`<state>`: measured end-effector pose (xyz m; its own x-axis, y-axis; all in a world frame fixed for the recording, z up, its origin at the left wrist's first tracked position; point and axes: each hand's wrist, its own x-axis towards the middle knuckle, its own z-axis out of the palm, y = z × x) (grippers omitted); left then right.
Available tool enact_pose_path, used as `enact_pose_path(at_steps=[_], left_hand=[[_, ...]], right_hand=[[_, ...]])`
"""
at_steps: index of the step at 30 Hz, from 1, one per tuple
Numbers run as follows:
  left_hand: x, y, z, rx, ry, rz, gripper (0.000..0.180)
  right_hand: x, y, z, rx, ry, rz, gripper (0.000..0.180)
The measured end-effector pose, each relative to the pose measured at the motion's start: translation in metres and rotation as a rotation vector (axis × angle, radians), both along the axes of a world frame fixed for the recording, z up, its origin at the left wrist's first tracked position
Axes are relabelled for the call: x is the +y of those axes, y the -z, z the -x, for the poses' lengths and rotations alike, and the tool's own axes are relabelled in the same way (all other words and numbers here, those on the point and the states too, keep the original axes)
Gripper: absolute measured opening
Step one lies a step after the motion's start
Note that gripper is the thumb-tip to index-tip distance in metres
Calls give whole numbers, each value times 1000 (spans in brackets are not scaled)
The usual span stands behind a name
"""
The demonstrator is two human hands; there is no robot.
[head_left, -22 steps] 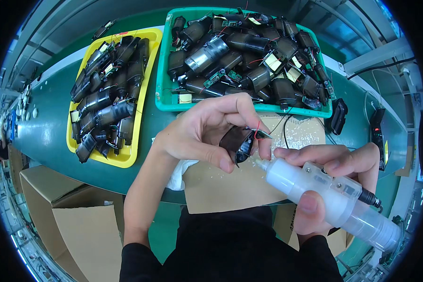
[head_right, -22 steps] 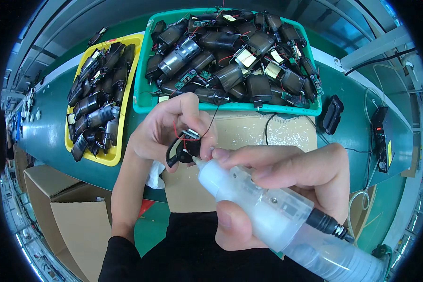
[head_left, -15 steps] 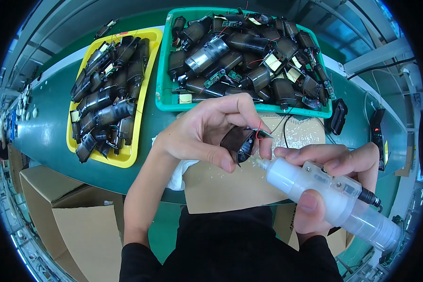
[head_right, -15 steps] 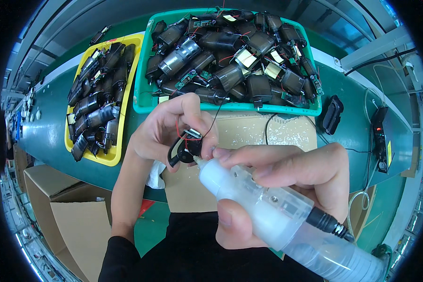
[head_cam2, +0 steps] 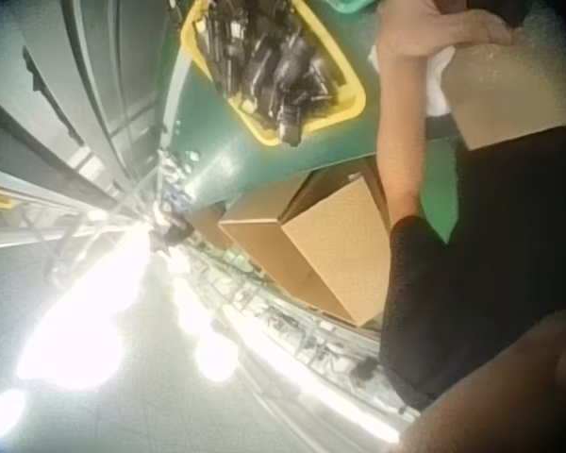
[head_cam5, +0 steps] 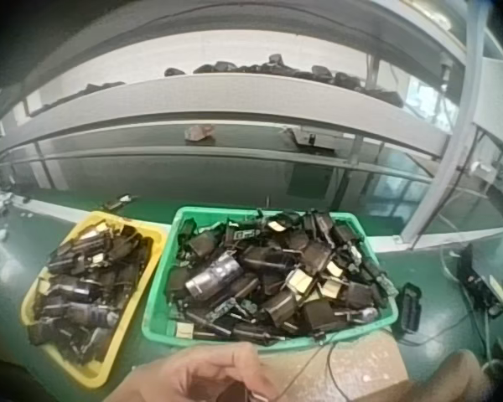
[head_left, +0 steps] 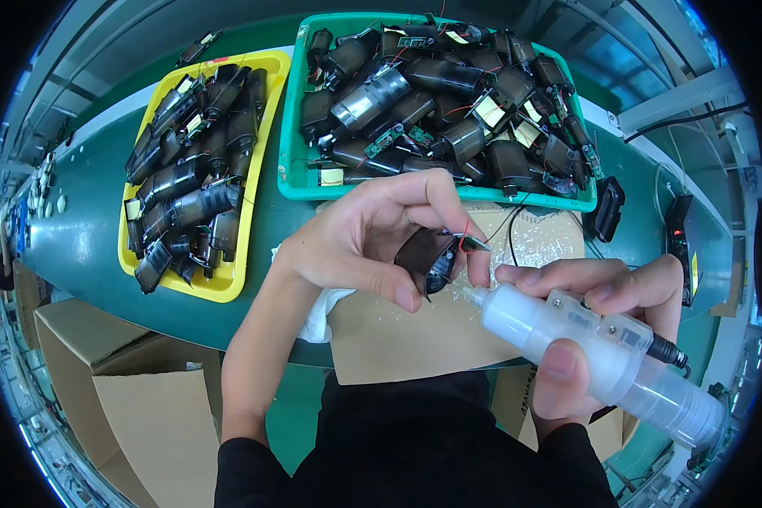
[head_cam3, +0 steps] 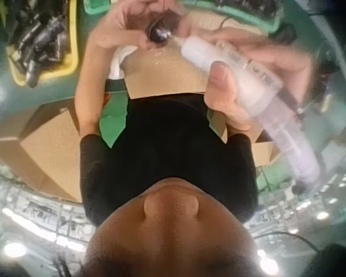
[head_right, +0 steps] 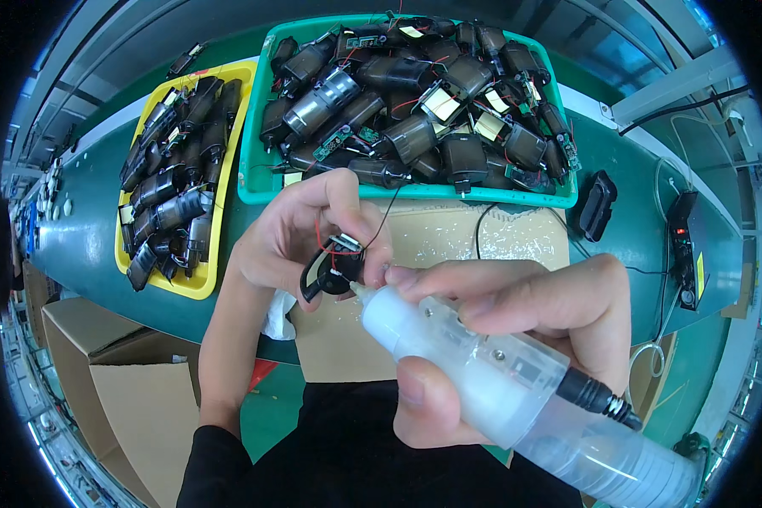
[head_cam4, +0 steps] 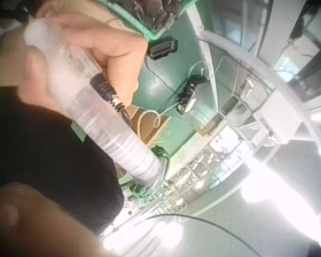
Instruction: The person repeatedly picks up small black electronic components from a green tray, applies a clear liquid from a syringe-like dispenser into the open end of each component, and places the treated items into a yellow tray. The person performs this one-at-a-time process continuously throughout the clip.
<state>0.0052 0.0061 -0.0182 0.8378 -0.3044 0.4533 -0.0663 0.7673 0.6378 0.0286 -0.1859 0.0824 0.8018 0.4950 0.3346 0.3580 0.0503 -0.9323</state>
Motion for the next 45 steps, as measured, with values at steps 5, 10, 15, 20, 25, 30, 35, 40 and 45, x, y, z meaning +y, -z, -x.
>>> enact_pose_path(at_steps=[5,10,15,20,25,30,35,40,45], left_hand=[[1,-3,2,35,24,1,56],[1,-2,1,21,24,6,56],[2,-3,2,41,31,0,56],[-2,-4,4,60,-48,-38,55],[-4,-3,2,52,-74,-56,56],[-1,-2,1,30,3,0,55],[-1,-4,3,44,-82,-39,57],[21,-23,6,21,-433,-439,50],[64,-63,60,-33,-1104,-1328,42]], right_hand=[[-6,-1,-3,-9,-54,13,56],[-5,-2,-4,8,-82,7,54],[-7,-2,-3,8,-78,22,55],[-7,-1,-5,-1,-95,5,55],[-4,0,-1,6,-30,-6,55],[-2,0,2,11,40,7,59],[0,9,4,-38,100,-63,62],[-9,11,8,-50,176,-74,54],[-21,65,-3,39,-19,175,34]])
